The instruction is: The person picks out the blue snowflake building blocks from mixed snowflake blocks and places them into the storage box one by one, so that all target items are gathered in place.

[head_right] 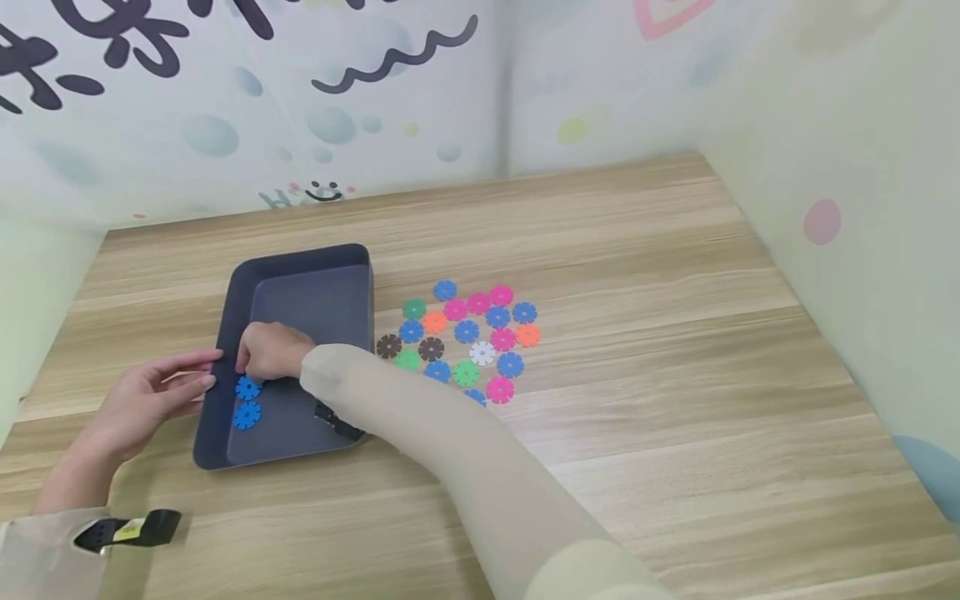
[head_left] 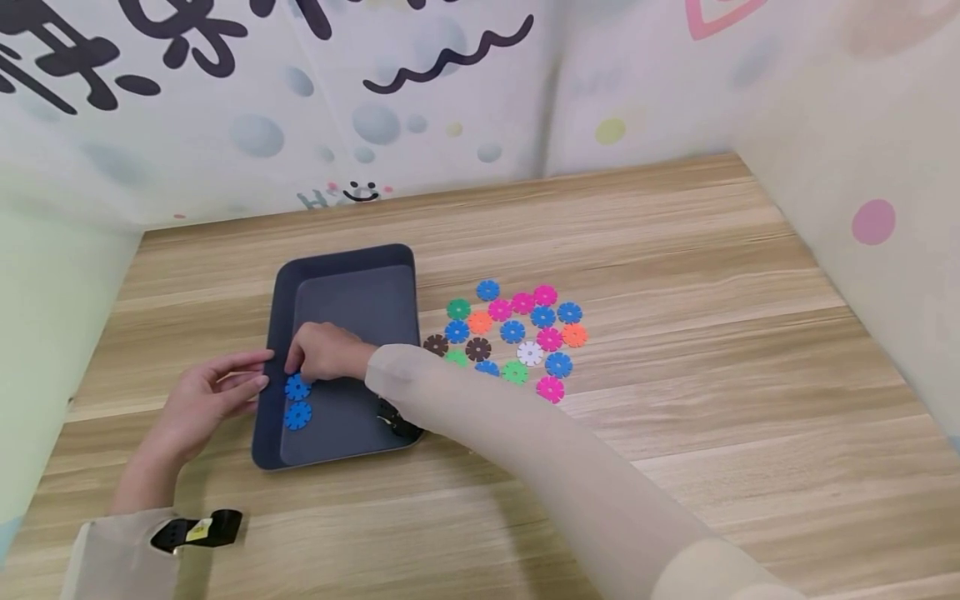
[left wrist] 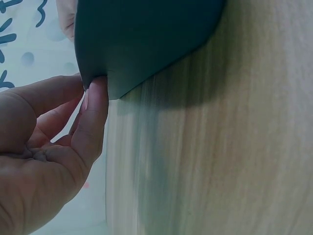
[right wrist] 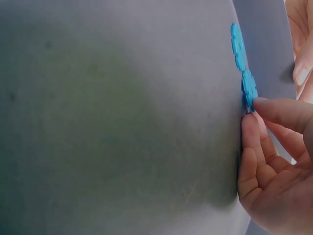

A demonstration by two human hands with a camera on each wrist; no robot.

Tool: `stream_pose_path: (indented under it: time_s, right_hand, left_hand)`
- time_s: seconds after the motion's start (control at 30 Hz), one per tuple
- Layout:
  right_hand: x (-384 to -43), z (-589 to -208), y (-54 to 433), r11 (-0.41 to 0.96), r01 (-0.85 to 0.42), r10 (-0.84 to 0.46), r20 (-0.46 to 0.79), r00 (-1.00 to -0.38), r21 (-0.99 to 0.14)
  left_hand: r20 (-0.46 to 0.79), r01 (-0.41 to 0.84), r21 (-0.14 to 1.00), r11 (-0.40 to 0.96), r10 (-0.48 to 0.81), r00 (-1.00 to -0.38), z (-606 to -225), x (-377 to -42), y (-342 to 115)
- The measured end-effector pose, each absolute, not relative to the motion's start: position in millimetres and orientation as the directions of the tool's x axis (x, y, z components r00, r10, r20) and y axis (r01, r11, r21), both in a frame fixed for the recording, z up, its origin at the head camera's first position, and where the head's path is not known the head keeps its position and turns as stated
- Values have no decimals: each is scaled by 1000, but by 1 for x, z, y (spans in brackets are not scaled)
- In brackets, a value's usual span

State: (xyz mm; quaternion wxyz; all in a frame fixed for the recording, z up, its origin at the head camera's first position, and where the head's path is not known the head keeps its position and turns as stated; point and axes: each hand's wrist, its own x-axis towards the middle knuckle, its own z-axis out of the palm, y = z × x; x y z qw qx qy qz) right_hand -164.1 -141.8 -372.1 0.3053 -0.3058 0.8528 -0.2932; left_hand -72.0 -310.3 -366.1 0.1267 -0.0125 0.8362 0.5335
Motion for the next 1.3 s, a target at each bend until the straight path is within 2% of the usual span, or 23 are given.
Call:
stream_pose_path:
  time_s: [0.27,0.5,0.73,1.07,1.3]
  right_hand:
    - [-172,-365,-138,572,-334,-741,-297,-602,-749]
    - [-185,-344,-123,478,-419,-816,-213,-538,-772]
    - [-192,-319,-87,367,-483,-865,-100,-492,-795]
    - [-195,-292,-18,376,-473,-826,-57,-561,-797]
    - [-192,-294,28,432,-432,-770,-74,-634,-792]
  left_hand:
    - [-226,-162,901,403,115,-967,-366,-72,-310]
    - [-226,-162,898,410,113,-968,-366,-73,-309]
    - [-229,-157,881,447,113,-967,-365,-73,-309]
    - [-231,-166,888,429,106,-967,-367,-72,-311]
    - [-221,-156,890,429,107,-969,-366,-71,-311]
